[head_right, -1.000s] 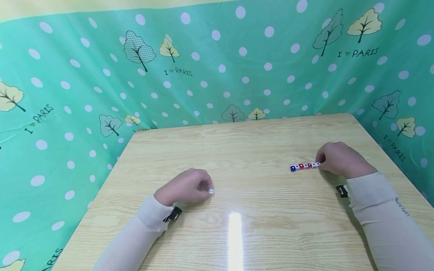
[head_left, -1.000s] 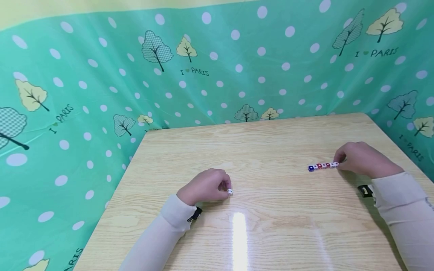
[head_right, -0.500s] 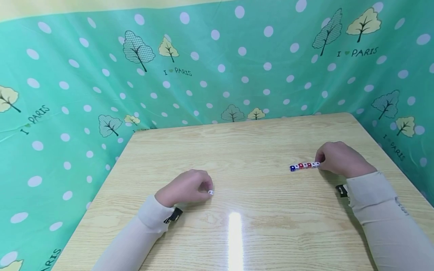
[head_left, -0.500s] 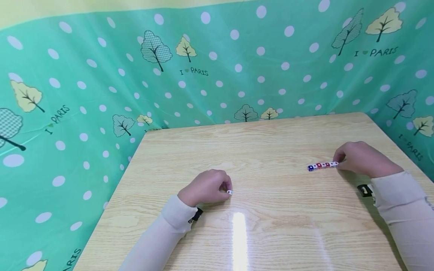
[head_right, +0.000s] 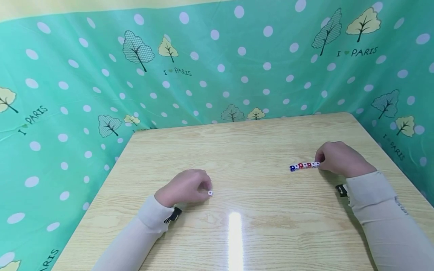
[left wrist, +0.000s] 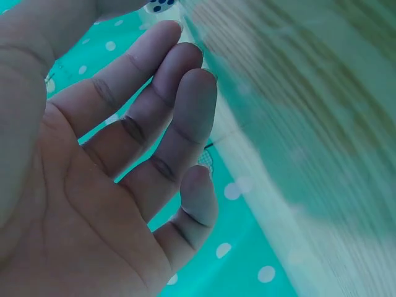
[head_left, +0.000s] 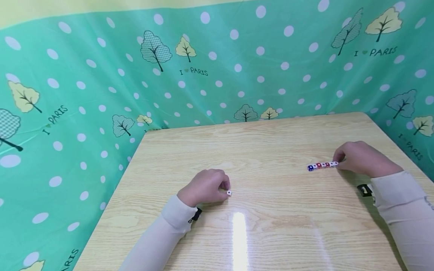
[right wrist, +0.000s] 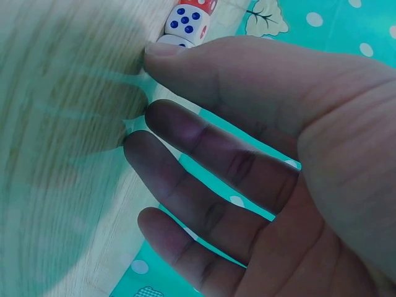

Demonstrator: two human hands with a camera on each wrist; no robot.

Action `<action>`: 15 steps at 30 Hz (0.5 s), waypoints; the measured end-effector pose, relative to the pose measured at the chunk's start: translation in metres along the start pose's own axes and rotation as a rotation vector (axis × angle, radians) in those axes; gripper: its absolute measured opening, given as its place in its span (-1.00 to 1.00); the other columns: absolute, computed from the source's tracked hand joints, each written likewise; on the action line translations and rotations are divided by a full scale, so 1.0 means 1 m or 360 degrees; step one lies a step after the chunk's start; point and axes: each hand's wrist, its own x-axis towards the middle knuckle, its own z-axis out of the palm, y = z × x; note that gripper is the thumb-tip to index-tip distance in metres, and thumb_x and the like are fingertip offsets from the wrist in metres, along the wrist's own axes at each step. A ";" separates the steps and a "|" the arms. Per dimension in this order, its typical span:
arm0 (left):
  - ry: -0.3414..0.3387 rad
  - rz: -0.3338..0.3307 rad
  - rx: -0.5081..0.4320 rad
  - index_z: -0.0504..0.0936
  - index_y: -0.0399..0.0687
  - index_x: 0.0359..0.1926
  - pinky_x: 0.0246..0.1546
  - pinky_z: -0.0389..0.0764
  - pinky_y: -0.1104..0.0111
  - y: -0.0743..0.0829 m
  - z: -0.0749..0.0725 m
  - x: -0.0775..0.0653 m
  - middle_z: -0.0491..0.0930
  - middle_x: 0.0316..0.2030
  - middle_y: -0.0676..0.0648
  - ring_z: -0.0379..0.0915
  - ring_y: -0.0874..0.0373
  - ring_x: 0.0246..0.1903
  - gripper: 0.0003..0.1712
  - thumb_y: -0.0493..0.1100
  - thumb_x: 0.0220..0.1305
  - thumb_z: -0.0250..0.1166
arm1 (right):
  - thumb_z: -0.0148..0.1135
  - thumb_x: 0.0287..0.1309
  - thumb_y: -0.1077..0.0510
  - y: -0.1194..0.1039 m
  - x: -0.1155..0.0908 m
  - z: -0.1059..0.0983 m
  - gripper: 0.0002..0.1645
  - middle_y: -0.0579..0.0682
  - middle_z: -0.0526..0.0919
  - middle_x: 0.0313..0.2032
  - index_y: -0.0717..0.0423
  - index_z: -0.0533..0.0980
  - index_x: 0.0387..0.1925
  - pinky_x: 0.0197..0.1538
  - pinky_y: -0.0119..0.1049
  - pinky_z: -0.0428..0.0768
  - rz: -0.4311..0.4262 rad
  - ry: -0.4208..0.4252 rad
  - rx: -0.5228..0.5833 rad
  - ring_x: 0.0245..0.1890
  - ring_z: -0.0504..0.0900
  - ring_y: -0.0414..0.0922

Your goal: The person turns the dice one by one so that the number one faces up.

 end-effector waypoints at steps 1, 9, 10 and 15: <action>0.0002 -0.0001 0.0001 0.74 0.20 -0.38 -0.34 0.52 0.39 0.000 0.000 0.001 0.63 -0.40 0.23 0.46 0.32 -0.41 -0.93 -0.02 0.14 0.50 | 0.45 0.11 0.30 0.001 0.000 0.000 -0.94 0.02 0.72 -0.33 0.14 0.72 -0.33 -0.26 -0.07 0.58 -0.0002 0.0002 -0.0004 -0.37 0.55 -0.03; -0.0001 -0.0014 -0.0078 0.68 0.27 -0.47 -0.37 0.53 0.44 0.006 0.007 0.006 0.59 -0.47 0.28 0.47 0.37 -0.45 -0.86 -0.07 0.17 0.46 | 0.45 0.11 0.30 0.004 0.000 0.004 -0.93 0.06 0.73 -0.31 0.13 0.73 -0.33 -0.25 -0.06 0.60 0.0011 -0.0013 0.0026 -0.35 0.56 -0.02; 0.0004 -0.0023 -0.0087 0.67 0.28 -0.48 -0.39 0.53 0.44 0.007 0.008 0.007 0.58 -0.48 0.29 0.47 0.37 -0.46 -0.85 -0.06 0.17 0.46 | 0.45 0.11 0.30 0.004 0.000 0.004 -0.93 0.05 0.74 -0.31 0.12 0.73 -0.33 -0.25 -0.06 0.60 0.0008 -0.0013 0.0034 -0.35 0.57 -0.02; 0.0022 -0.0073 -0.0044 0.67 0.30 -0.53 -0.45 0.51 0.42 0.016 0.006 0.020 0.56 -0.54 0.31 0.46 0.37 -0.49 -0.80 0.01 0.19 0.49 | 0.46 0.11 0.28 0.006 0.001 0.004 -0.95 0.01 0.75 -0.32 0.10 0.74 -0.35 -0.23 -0.03 0.61 -0.0027 0.0020 0.0036 -0.35 0.60 -0.05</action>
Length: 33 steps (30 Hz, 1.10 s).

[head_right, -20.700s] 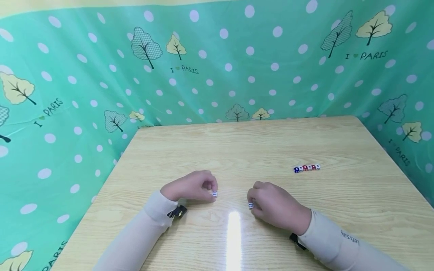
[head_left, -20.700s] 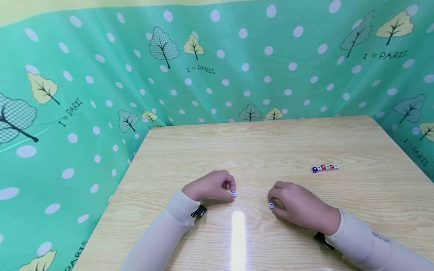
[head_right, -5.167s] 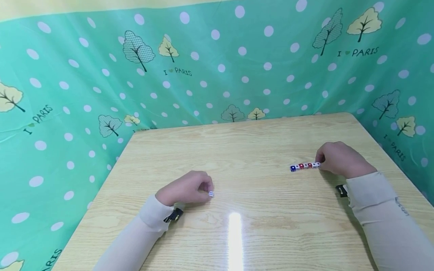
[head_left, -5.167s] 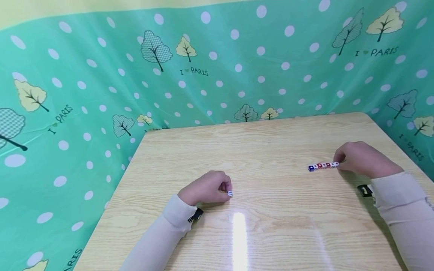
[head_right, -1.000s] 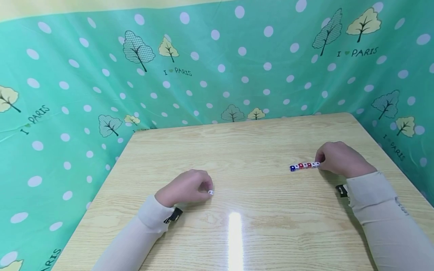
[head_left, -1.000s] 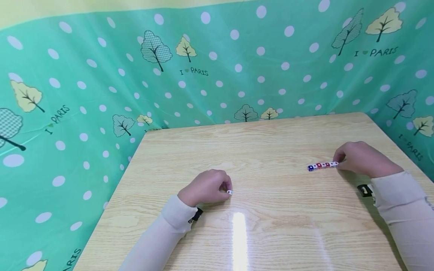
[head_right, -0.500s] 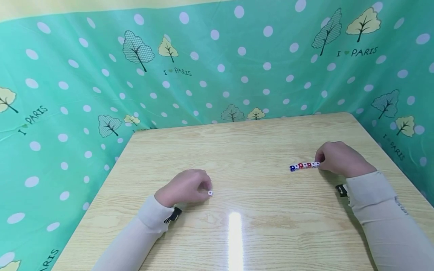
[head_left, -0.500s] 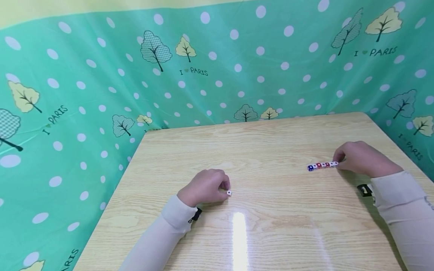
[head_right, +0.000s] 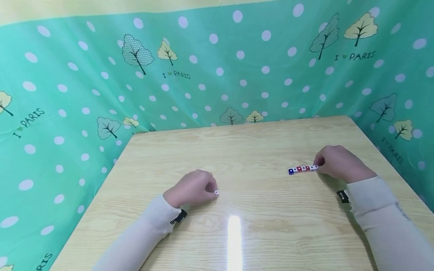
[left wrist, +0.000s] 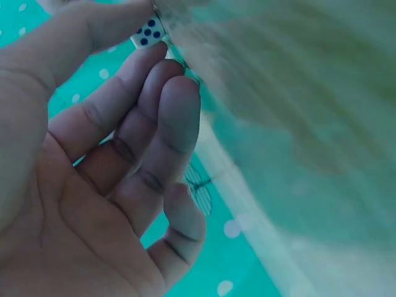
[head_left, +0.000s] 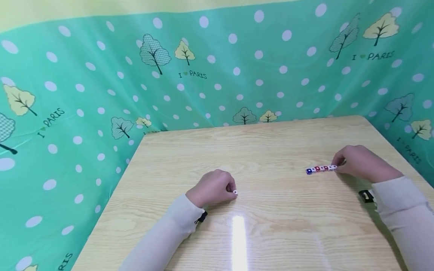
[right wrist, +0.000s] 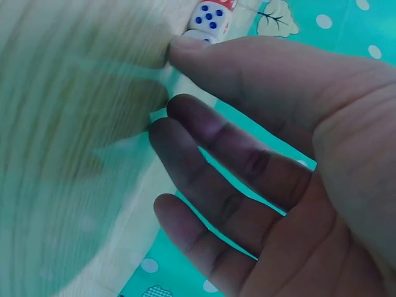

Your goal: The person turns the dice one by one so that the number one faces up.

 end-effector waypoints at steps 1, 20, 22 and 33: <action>-0.0014 -0.0010 0.0012 0.67 0.31 -0.53 -0.46 0.51 0.41 0.003 0.000 0.004 0.57 -0.55 0.32 0.47 0.37 -0.49 -0.79 0.03 0.19 0.50 | 0.46 0.11 0.28 0.001 0.000 0.000 -0.95 0.01 0.75 -0.33 0.10 0.74 -0.35 -0.23 -0.03 0.62 -0.0005 0.0002 -0.0003 -0.35 0.60 -0.06; -0.0082 -0.0037 0.0173 0.74 0.30 -0.50 -0.48 0.53 0.39 0.077 0.014 0.099 0.61 -0.53 0.33 0.50 0.37 -0.51 -0.78 0.17 0.17 0.54 | 0.50 0.14 0.23 0.013 0.000 0.001 -0.94 0.02 0.76 -0.27 0.06 0.77 -0.31 -0.22 -0.05 0.62 -0.0016 0.0003 0.0069 -0.30 0.58 -0.04; -0.0064 -0.0017 0.0189 0.73 0.30 -0.50 -0.49 0.53 0.39 0.085 0.016 0.110 0.60 -0.53 0.32 0.50 0.37 -0.51 -0.77 0.17 0.17 0.54 | 0.49 0.14 0.24 0.013 -0.001 0.001 -0.94 0.02 0.75 -0.27 0.07 0.77 -0.31 -0.22 -0.04 0.62 -0.0010 0.0007 0.0078 -0.30 0.59 -0.04; 0.0004 -0.0021 0.0179 0.76 0.19 -0.48 -0.53 0.51 0.48 0.116 0.027 0.148 0.64 -0.53 0.25 0.48 0.36 -0.58 -0.78 0.10 0.17 0.56 | 0.49 0.13 0.26 0.011 0.000 0.003 -0.95 0.01 0.75 -0.29 0.06 0.77 -0.34 -0.24 -0.10 0.62 -0.0017 0.0019 0.0089 -0.33 0.58 -0.07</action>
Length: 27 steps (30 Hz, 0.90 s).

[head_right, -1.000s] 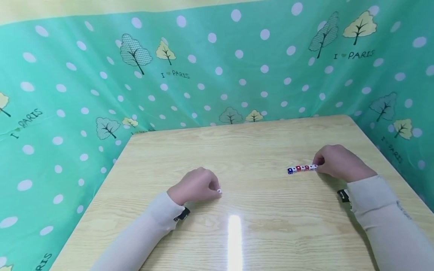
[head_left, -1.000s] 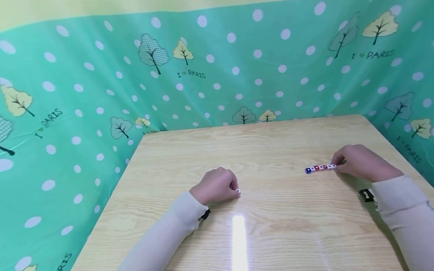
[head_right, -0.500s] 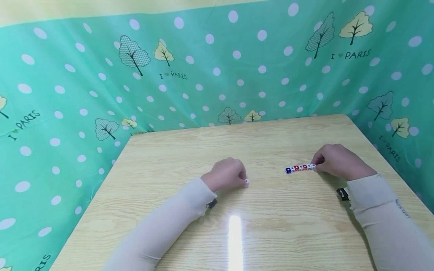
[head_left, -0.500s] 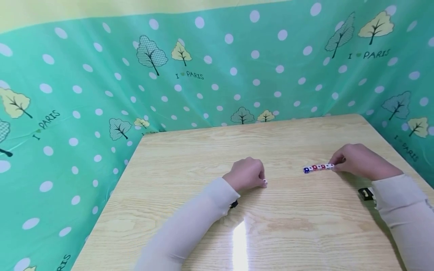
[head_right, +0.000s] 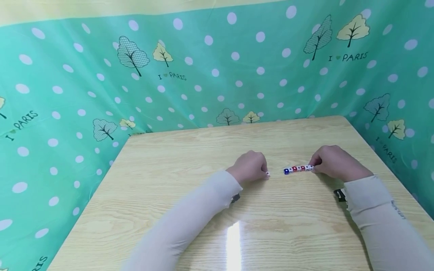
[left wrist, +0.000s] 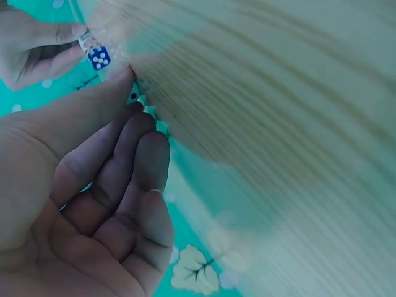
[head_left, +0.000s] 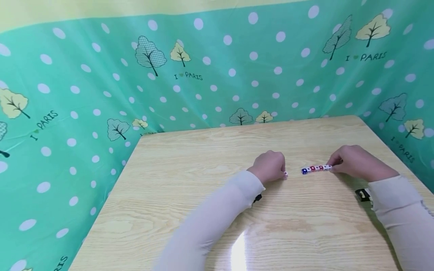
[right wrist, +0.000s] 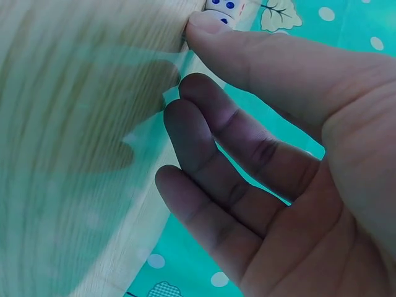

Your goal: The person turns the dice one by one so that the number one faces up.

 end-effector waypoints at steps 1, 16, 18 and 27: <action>-0.0006 0.0002 -0.0005 0.76 0.19 -0.47 -0.53 0.50 0.48 0.004 0.000 0.002 0.64 -0.52 0.25 0.48 0.36 -0.57 -0.79 0.10 0.17 0.56 | 0.49 0.13 0.26 0.000 0.000 0.000 -0.95 0.01 0.75 -0.29 0.06 0.77 -0.34 -0.24 -0.09 0.62 0.0003 -0.0001 0.0001 -0.33 0.58 -0.07; -0.0047 -0.0123 -0.0062 0.76 0.18 -0.42 -0.49 0.49 0.47 0.032 0.004 0.026 0.66 -0.50 0.23 0.49 0.34 -0.54 -0.78 0.12 0.13 0.58 | 0.49 0.15 0.23 -0.001 0.000 -0.001 -0.95 -0.02 0.76 -0.30 0.04 0.78 -0.32 -0.24 -0.13 0.60 0.0003 -0.0017 0.0008 -0.34 0.57 -0.09; -0.0047 -0.0130 -0.0059 0.75 0.18 -0.42 -0.49 0.49 0.47 0.034 0.005 0.027 0.65 -0.51 0.23 0.49 0.33 -0.54 -0.78 0.12 0.13 0.58 | 0.49 0.15 0.24 -0.002 0.000 -0.001 -0.95 -0.02 0.75 -0.30 0.05 0.78 -0.32 -0.24 -0.14 0.59 0.0009 -0.0018 0.0009 -0.34 0.57 -0.09; -0.0039 -0.0101 -0.0007 0.74 0.18 -0.41 -0.51 0.49 0.48 0.041 0.005 0.029 0.62 -0.55 0.23 0.48 0.33 -0.56 -0.77 0.13 0.15 0.57 | 0.48 0.16 0.26 -0.005 -0.001 -0.001 -0.94 0.02 0.75 -0.30 0.09 0.78 -0.30 -0.24 -0.10 0.63 0.0057 -0.0011 -0.0018 -0.35 0.57 -0.08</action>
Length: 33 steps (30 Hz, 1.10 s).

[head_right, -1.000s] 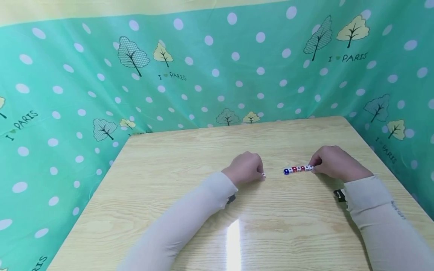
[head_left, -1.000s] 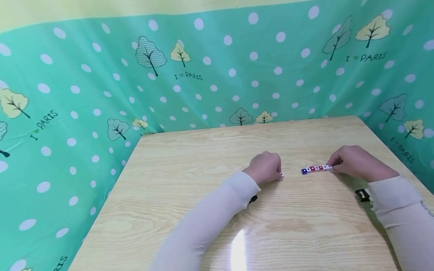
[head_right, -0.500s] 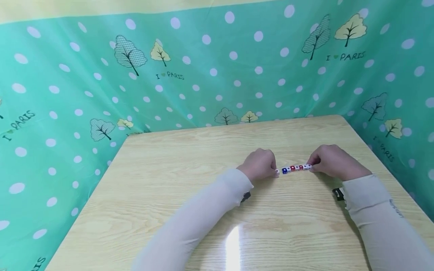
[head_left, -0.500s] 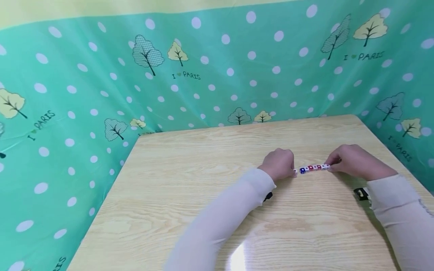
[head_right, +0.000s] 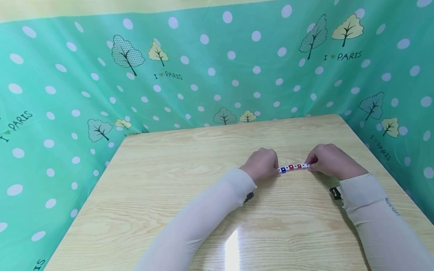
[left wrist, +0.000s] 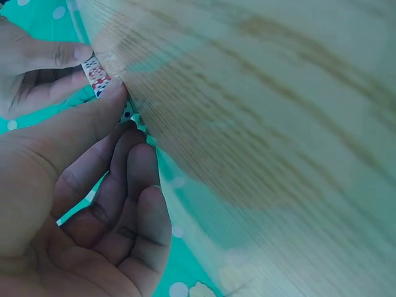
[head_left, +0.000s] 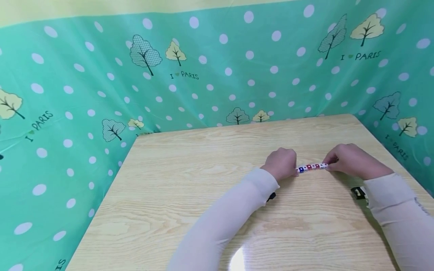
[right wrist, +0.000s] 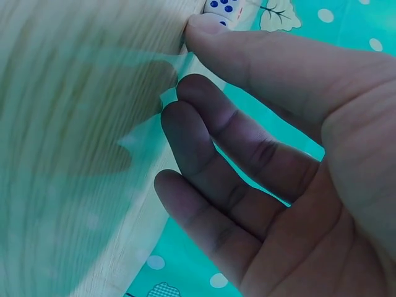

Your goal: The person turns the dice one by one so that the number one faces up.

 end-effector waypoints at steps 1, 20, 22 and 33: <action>0.0002 0.0003 0.0005 0.73 0.17 -0.41 -0.51 0.50 0.48 0.001 0.000 0.000 0.62 -0.56 0.22 0.48 0.33 -0.57 -0.76 0.13 0.15 0.57 | 0.48 0.16 0.27 0.000 0.000 0.000 -0.93 0.02 0.75 -0.30 0.10 0.78 -0.30 -0.24 -0.10 0.63 0.0003 -0.0001 0.0003 -0.35 0.57 -0.08; 0.0020 0.0072 -0.0103 0.69 0.16 -0.43 -0.48 0.46 0.50 0.004 0.004 0.008 0.56 -0.52 0.23 0.44 0.32 -0.51 -0.73 0.13 0.13 0.58 | 0.54 0.09 0.19 -0.003 0.003 0.003 -0.70 0.06 0.77 -0.22 0.21 0.73 -0.13 -0.17 0.00 0.69 -0.0118 0.0035 -0.0043 -0.25 0.69 -0.07; 0.0025 0.0100 -0.0113 0.73 0.17 -0.40 -0.46 0.46 0.51 0.006 0.005 0.010 0.57 -0.52 0.24 0.44 0.33 -0.49 -0.77 0.11 0.15 0.58 | 0.54 0.09 0.18 -0.005 0.003 0.004 -0.73 0.05 0.77 -0.21 0.18 0.74 -0.15 -0.18 -0.02 0.68 -0.0154 0.0053 -0.0028 -0.25 0.68 -0.07; 0.0008 0.0199 -0.0173 0.82 0.20 -0.20 -0.31 0.48 0.58 0.010 0.005 0.019 0.66 -0.35 0.27 0.50 0.38 -0.37 -0.84 0.02 0.20 0.55 | 0.54 0.12 0.17 -0.010 0.003 0.006 -0.89 -0.05 0.75 -0.22 -0.02 0.80 -0.27 -0.15 -0.07 0.62 -0.0275 0.0133 -0.0073 -0.22 0.65 -0.10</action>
